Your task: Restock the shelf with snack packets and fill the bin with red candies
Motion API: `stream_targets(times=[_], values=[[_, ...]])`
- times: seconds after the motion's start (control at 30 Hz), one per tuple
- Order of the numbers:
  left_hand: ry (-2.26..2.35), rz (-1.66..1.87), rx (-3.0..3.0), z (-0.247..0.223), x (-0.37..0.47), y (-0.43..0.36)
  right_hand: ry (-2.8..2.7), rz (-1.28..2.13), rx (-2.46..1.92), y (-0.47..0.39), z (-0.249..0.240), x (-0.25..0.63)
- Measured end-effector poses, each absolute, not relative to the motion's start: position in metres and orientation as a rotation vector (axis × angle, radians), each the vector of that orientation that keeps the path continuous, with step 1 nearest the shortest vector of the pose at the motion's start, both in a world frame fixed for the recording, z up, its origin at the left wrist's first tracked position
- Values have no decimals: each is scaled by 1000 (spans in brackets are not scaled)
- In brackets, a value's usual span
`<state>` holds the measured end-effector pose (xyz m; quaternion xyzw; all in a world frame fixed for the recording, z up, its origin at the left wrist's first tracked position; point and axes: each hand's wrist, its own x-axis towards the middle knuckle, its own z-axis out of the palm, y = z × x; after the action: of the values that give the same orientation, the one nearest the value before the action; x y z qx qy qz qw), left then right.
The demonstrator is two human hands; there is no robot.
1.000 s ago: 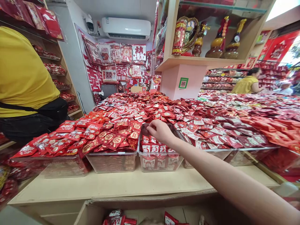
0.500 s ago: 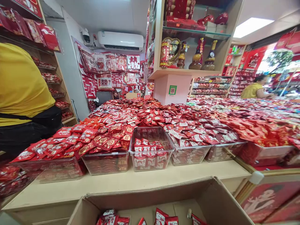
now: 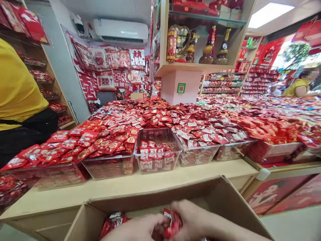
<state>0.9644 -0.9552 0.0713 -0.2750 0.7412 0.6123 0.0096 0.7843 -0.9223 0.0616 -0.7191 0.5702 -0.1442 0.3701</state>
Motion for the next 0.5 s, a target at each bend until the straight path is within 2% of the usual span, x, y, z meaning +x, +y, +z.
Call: stream_targets(times=[0.07,0.13,0.37,0.5], values=[[2213,2243,-847,80,958,-951,1532,-424,-1731,-925,73,780],[2148,2423,-896,88,952,-949,1481,-578,-1616,-928,81,776],[1881,2610,-1301,88,949,-956,1120,-1001,-1158,-930,76,777],[1829,2726,-1314,91,950,-955,1137,-1024,-1219,-928,75,777]])
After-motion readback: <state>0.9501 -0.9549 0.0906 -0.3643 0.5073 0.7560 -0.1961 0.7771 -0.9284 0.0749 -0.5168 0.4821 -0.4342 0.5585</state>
